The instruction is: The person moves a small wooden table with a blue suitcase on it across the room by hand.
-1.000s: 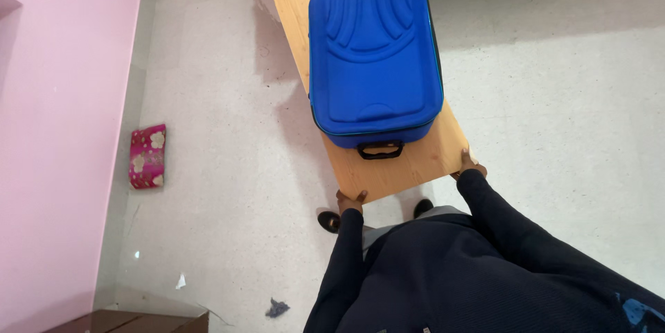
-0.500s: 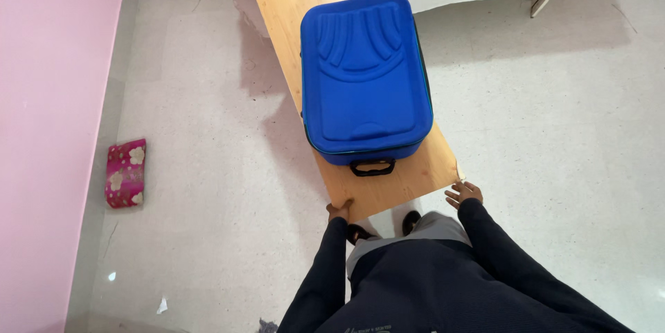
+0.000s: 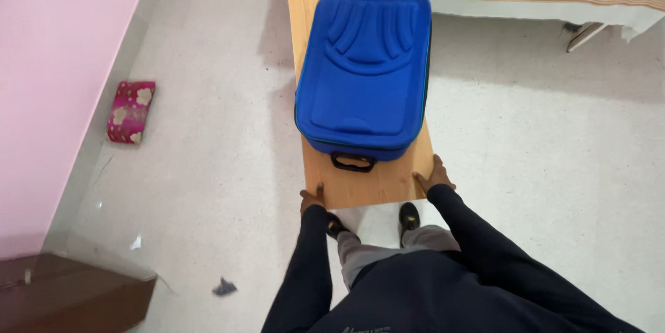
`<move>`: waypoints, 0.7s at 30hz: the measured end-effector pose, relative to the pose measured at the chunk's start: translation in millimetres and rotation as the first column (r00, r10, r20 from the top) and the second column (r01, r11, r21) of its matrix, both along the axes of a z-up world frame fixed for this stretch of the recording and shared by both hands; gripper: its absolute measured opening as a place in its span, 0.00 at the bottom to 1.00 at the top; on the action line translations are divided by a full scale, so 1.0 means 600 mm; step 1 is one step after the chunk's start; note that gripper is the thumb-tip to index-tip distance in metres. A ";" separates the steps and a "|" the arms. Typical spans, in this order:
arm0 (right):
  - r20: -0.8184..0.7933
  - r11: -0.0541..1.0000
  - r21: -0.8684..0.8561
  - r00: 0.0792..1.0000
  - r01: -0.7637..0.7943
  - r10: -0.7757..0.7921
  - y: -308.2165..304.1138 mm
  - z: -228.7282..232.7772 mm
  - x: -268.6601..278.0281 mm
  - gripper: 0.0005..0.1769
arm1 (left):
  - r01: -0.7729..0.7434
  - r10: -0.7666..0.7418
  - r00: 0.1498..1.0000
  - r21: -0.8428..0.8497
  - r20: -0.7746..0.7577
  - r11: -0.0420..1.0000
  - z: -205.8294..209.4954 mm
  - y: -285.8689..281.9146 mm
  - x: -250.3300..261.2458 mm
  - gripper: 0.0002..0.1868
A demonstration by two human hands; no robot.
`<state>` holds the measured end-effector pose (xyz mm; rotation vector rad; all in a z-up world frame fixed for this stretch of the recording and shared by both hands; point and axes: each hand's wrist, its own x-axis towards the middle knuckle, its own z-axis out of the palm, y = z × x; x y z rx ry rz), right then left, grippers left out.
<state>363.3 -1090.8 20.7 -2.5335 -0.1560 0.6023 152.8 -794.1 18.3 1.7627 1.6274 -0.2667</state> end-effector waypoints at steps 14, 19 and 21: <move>-0.053 0.965 0.149 0.973 -0.214 0.224 -0.143 -0.003 0.046 0.63 | -0.059 0.059 0.998 0.048 -0.001 0.997 0.006 -0.155 -0.022 0.52; -0.094 0.979 0.091 0.977 -0.183 0.192 -0.215 0.020 0.046 0.63 | -0.080 0.080 0.997 -0.035 0.013 0.996 0.006 -0.260 -0.038 0.52; -0.013 0.971 0.137 0.980 -0.195 0.199 -0.235 0.023 0.042 0.61 | -0.088 0.091 0.995 -0.063 0.051 0.994 0.010 -0.280 -0.043 0.50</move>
